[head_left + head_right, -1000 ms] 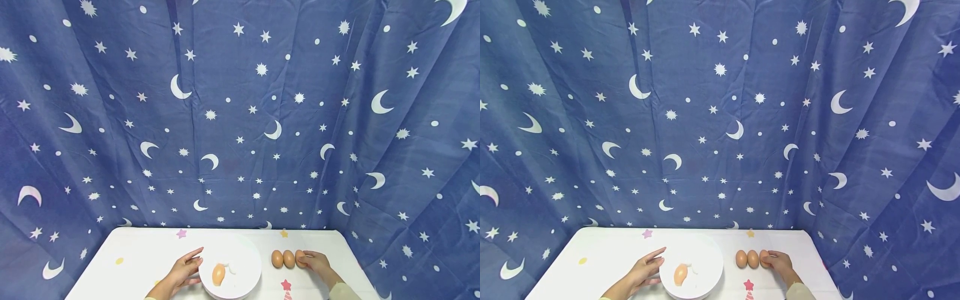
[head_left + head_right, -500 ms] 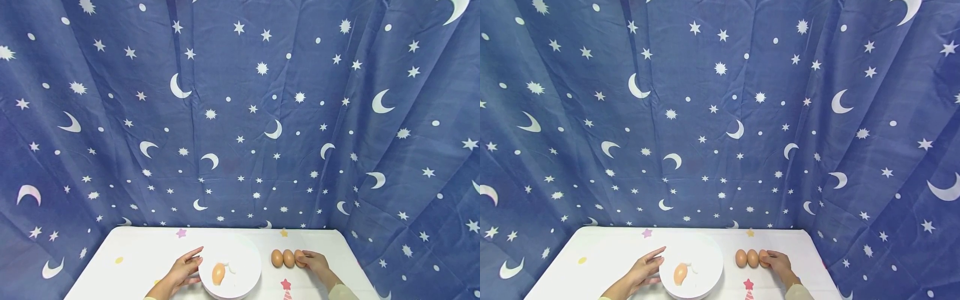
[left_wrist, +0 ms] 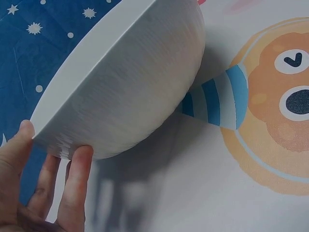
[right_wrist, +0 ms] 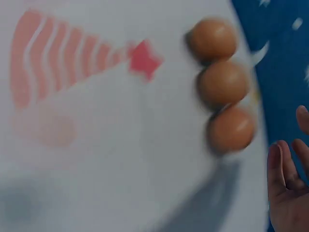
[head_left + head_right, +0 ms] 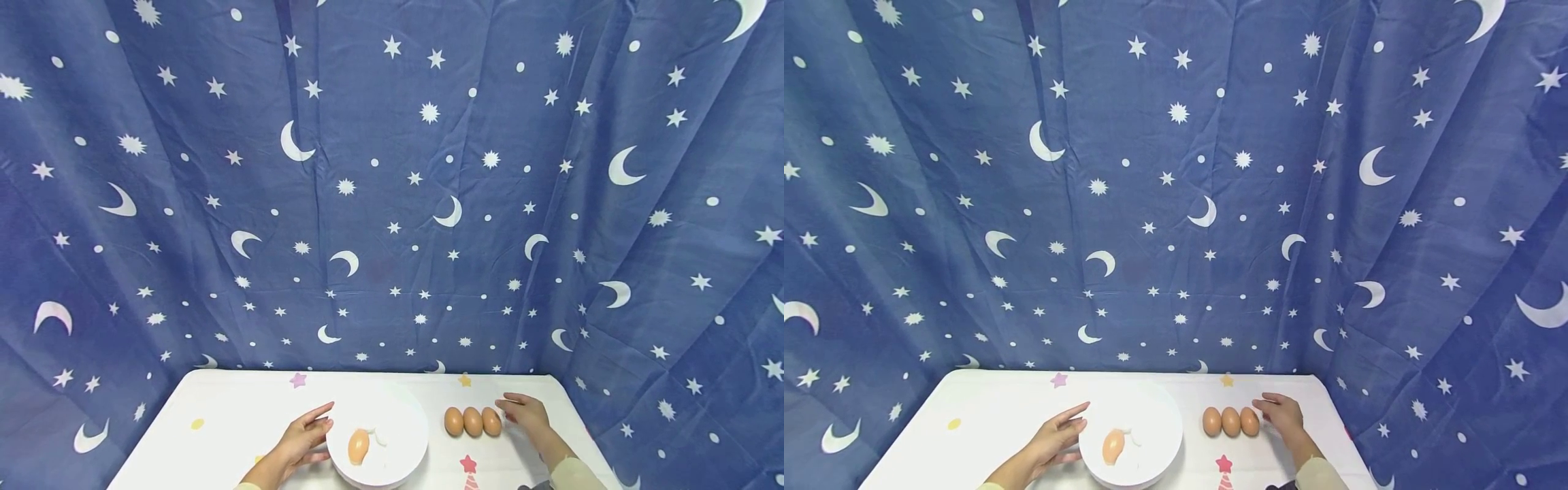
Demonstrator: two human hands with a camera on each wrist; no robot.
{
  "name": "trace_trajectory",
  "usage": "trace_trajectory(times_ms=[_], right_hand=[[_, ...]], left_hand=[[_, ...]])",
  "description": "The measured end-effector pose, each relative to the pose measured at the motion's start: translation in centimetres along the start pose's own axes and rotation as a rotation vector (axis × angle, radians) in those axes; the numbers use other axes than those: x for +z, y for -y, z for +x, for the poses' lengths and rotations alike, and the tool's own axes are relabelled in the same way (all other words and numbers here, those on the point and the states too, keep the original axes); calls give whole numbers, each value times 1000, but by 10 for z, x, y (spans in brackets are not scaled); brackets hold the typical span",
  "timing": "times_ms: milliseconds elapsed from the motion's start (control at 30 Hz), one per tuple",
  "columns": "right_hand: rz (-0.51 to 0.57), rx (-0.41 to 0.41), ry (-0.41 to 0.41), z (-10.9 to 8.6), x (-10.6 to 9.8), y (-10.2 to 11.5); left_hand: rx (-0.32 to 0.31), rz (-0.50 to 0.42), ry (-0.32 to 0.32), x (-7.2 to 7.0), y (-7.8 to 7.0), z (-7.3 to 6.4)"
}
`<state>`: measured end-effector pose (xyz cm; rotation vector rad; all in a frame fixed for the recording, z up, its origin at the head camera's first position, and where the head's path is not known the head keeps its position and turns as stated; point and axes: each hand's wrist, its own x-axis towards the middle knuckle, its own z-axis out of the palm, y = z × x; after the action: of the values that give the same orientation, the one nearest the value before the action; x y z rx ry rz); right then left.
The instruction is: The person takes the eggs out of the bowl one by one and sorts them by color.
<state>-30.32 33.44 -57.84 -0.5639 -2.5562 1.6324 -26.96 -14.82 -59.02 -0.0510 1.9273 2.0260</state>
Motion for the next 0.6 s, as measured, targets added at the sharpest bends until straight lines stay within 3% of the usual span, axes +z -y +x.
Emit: trace_trajectory(times_ms=[100, 267, 433, 600], right_hand=[[50, -100, 12, -8, 8, 29], [139, -222, 90, -38, 43, 74], [193, -280, 203, -61, 88, 85], [147, -308, 288, -90, 124, 94]], left_hand=[[9, -1, -2, 0, 0, 0], [19, 3, -1, 0, -1, 1], [15, -1, 0, 2, -1, 0], [10, -7, -2, 3, -1, -1]])
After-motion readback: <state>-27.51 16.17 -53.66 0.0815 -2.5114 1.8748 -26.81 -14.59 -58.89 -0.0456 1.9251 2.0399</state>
